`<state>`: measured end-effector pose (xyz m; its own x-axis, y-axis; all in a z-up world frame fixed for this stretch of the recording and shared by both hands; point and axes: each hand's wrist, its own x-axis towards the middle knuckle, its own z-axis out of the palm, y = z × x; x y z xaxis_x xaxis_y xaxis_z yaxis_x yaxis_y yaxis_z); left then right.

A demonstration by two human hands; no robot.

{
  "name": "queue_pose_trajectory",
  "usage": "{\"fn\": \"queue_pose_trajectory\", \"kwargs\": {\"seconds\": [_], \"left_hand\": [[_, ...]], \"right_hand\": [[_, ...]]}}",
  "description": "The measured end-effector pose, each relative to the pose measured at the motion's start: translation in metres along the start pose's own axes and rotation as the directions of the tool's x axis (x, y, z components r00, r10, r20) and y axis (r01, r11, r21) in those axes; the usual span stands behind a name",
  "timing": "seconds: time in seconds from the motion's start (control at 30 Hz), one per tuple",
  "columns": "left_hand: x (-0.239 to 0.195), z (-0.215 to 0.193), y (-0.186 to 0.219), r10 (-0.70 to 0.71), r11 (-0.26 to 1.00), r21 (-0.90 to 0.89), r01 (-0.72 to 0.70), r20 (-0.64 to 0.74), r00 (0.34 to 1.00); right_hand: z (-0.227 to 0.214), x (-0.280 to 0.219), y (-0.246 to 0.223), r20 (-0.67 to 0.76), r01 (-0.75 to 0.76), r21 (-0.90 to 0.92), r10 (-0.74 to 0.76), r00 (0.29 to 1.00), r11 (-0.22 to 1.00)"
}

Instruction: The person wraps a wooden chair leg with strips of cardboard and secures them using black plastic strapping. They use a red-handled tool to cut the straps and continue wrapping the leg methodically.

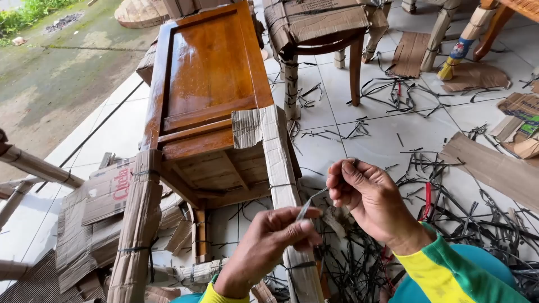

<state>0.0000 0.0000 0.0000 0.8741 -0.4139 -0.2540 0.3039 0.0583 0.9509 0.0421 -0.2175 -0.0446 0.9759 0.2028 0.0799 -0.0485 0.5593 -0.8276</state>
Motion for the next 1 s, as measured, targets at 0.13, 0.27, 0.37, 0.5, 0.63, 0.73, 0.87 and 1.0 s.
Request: {"fn": "queue_pose_trajectory", "kwargs": {"seconds": [0.13,0.27,0.37,0.5,0.63,0.73,0.87,1.0], "left_hand": [[0.001,-0.004,0.003,-0.007,0.999,-0.048,0.005,-0.056,0.998],[0.01,-0.018,-0.013,0.147,0.985,0.141,-0.099,-0.393,0.908],[0.013,-0.028,-0.018,0.147,0.989,0.093,-0.117,-0.458,0.877],[0.018,-0.033,-0.027,0.153,0.984,0.146,-0.098,-0.441,0.884],[0.023,-0.031,-0.038,0.225,0.974,0.12,-0.194,-0.369,0.902],[0.022,-0.03,-0.03,0.214,0.977,0.096,-0.193,-0.366,0.906],[0.014,-0.027,-0.026,0.223,0.929,-0.189,-0.318,-0.399,0.889],[0.011,-0.021,-0.013,0.051,0.922,-0.306,-0.235,-0.507,0.86]], "right_hand": [[-0.004,0.013,0.003,-0.093,-0.01,0.037,0.013,0.996,0.999],[0.006,0.019,-0.006,-0.267,-0.13,-0.394,0.022,0.963,0.91],[0.002,0.025,-0.017,-0.317,-0.375,-0.709,0.205,0.926,0.597],[0.0,0.012,0.007,0.065,0.15,-0.934,-0.259,0.964,0.323],[0.027,0.006,0.02,0.422,0.451,-0.834,-0.159,0.892,0.318],[0.036,0.006,0.019,0.359,0.361,-0.814,-0.095,0.929,0.456],[0.041,0.004,0.016,0.085,0.066,-0.84,0.011,0.996,0.538],[0.05,0.005,0.009,-0.199,-0.259,-0.623,0.17,0.965,0.738]]}}
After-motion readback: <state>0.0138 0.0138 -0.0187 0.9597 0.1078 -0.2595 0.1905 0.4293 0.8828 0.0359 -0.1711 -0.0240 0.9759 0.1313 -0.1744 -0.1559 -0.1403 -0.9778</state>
